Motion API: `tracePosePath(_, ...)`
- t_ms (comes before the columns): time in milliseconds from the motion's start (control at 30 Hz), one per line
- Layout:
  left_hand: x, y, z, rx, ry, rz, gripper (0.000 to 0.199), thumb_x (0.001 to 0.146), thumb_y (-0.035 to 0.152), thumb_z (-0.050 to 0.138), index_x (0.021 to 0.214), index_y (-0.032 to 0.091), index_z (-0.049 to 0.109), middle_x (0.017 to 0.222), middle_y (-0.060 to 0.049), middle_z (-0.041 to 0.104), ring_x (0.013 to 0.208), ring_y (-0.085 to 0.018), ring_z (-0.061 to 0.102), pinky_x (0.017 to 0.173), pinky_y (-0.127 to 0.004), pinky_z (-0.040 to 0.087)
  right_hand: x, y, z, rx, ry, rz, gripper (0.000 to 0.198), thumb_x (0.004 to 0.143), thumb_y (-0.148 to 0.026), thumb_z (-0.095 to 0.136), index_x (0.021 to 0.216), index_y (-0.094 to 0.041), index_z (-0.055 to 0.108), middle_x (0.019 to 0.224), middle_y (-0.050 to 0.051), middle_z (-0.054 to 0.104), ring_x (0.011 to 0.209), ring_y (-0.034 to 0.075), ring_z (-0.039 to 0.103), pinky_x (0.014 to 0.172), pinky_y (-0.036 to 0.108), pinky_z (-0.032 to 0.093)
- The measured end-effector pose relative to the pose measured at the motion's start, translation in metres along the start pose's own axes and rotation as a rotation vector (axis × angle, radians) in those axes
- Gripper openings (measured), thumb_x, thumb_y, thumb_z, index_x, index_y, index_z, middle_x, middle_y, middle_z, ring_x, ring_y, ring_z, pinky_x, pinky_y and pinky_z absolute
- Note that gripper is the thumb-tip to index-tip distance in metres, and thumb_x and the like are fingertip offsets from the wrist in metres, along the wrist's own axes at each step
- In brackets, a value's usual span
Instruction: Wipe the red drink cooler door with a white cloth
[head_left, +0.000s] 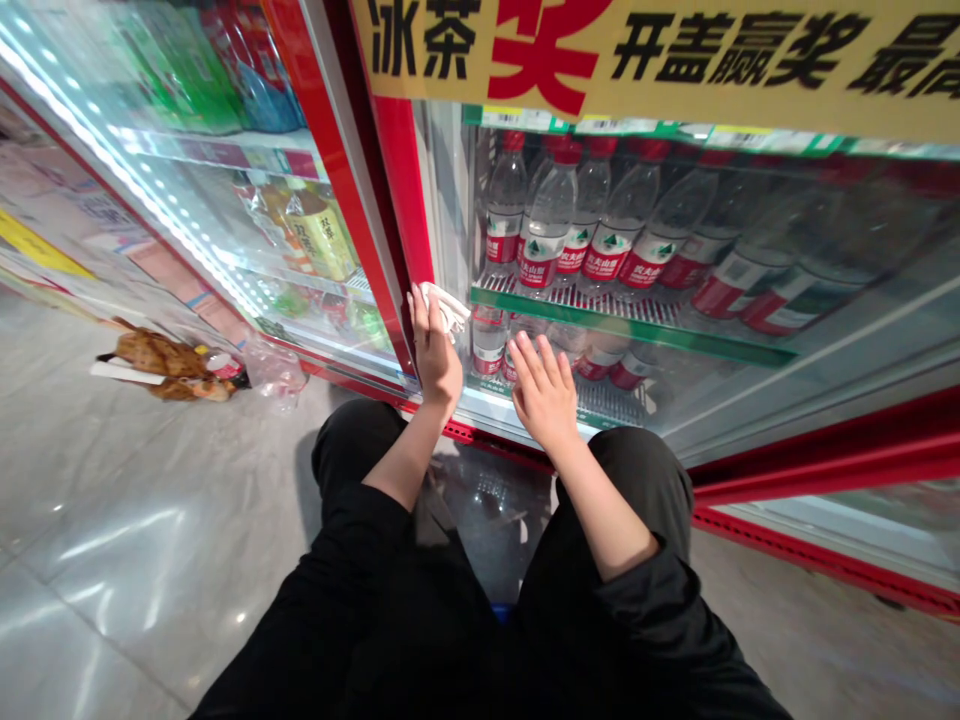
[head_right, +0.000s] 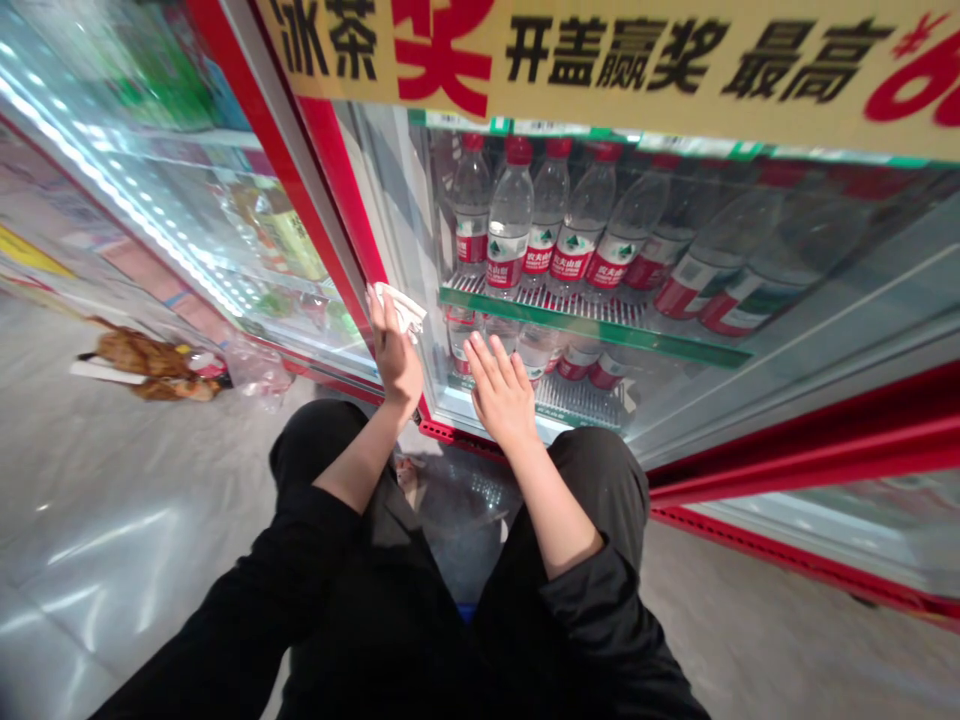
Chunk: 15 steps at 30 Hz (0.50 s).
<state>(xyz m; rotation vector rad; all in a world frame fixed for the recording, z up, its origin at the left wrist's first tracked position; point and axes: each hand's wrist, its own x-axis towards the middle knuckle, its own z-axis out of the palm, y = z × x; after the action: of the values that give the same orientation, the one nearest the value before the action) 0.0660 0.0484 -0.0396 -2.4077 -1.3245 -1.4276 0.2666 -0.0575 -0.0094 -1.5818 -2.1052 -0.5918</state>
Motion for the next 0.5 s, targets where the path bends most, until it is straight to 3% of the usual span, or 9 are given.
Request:
tracePosePath(100,0.002,0.007,0.003,-0.147,0.304,-0.210,0.069,0.118,0.019,0.027,0.183,0.031,0.010,0.189,-0.004,0.014,0.174,-0.023,0.009,0.145,-0.051,0.018,0.000,0.000,-0.001,-0.027,0.001,-0.012,0.069,0.103,-0.017,0.048,0.172,-0.028,0.047,0.173,0.003,0.052,0.165,0.026,0.046,0.137,0.048,0.039)
tracePosePath(167,-0.004,0.020,0.008,-0.258,0.387,-0.255,0.059,0.120,0.030,0.031,0.179,0.025,0.032,0.187,-0.007,0.024,0.174,-0.024,0.018,0.143,-0.046,0.024,0.001,-0.001,-0.001,-0.042,0.013,-0.018,0.068,0.103,-0.017,0.048,0.170,-0.026,0.049,0.174,0.005,0.052,0.164,0.026,0.047,0.135,0.048,0.041)
tracePosePath(300,-0.012,0.034,0.012,-0.339,0.380,-0.222,0.058,0.121,0.037,0.028,0.177,0.026,0.038,0.187,-0.007,0.027,0.174,-0.023,0.017,0.144,-0.045,0.023,0.002,-0.004,-0.003,-0.041,-0.006,-0.012,0.067,0.104,-0.018,0.049,0.170,-0.026,0.050,0.174,0.005,0.050,0.165,0.027,0.046,0.135,0.049,0.042)
tracePosePath(400,-0.002,0.021,0.003,-0.352,0.337,-0.201,0.056,0.119,0.033,0.031,0.174,0.027,0.043,0.186,-0.005,0.029,0.175,-0.023,0.014,0.144,-0.048,0.022,-0.002,0.000,-0.005,-0.024,-0.043,-0.011,0.068,0.105,-0.018,0.047,0.172,-0.027,0.047,0.176,0.004,0.049,0.166,0.027,0.044,0.136,0.050,0.041)
tracePosePath(500,0.009,0.000,-0.006,-0.309,0.420,-0.279,0.057,0.116,0.027,0.037,0.172,0.025,0.047,0.185,-0.006,0.032,0.175,-0.023,0.011,0.144,-0.045,0.019,-0.005,0.005,-0.007,-0.015,-0.057,0.010,0.068,0.105,-0.018,0.047,0.172,-0.025,0.046,0.176,0.005,0.047,0.167,0.027,0.042,0.136,0.050,0.040)
